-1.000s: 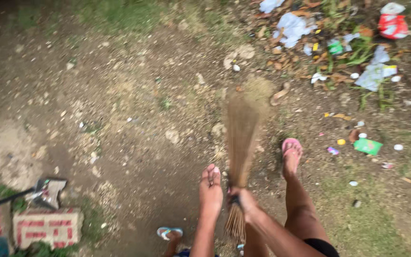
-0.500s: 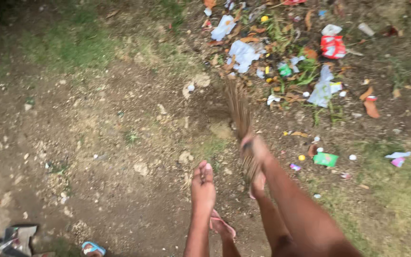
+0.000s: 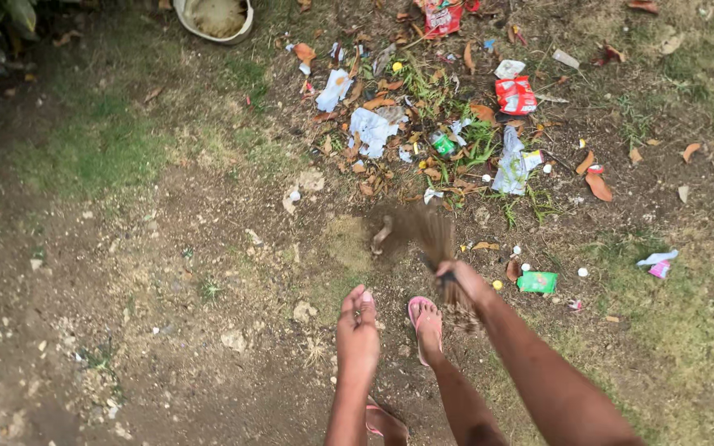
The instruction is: The person sweeps trash and leaves from the ground into a pile using a broom.
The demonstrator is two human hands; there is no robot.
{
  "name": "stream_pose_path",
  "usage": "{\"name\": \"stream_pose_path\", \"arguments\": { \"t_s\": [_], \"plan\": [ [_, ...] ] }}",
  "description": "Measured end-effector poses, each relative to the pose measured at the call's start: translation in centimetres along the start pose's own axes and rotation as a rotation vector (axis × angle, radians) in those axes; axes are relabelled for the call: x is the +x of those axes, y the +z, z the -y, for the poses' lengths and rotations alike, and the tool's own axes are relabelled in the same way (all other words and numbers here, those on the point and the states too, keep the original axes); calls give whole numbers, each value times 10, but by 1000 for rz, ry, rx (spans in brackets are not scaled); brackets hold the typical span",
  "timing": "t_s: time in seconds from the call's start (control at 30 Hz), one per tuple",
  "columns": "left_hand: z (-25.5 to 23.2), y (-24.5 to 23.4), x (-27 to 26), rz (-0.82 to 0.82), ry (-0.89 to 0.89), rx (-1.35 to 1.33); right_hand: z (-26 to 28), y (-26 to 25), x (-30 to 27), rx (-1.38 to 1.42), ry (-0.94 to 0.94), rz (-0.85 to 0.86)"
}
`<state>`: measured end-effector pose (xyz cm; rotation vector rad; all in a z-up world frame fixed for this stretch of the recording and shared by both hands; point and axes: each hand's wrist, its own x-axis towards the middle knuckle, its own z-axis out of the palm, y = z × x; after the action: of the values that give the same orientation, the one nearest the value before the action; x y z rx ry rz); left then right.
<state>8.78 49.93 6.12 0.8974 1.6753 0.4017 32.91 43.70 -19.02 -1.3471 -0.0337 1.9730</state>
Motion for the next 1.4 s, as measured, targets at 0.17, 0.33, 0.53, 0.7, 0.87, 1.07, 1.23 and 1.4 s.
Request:
{"name": "stream_pose_path", "arguments": {
  "t_s": [0.17,0.33,0.53,0.7,0.87,1.07,1.23,1.4],
  "plan": [
    [-18,31,-2,79,-204,112,25,-7,-56,-510,-121,-640],
    [-18,84,9,153,-56,140,-38,-43,-161,-34,304,-212],
    [-16,108,2,266,-29,145,-28,-133,-107,-49,-38,163],
    [13,133,21,252,85,48,53,-139,-75,-510,223,-371],
    [33,167,21,354,127,111,-52,-118,-153,-350,66,-606],
    [42,215,9,446,79,238,-223,-102,-273,436,213,-781],
    [41,233,-5,591,250,476,-213,-88,-197,660,79,-726],
    [2,218,-16,595,286,659,-79,-29,-83,495,-92,-484]
  ]
}}
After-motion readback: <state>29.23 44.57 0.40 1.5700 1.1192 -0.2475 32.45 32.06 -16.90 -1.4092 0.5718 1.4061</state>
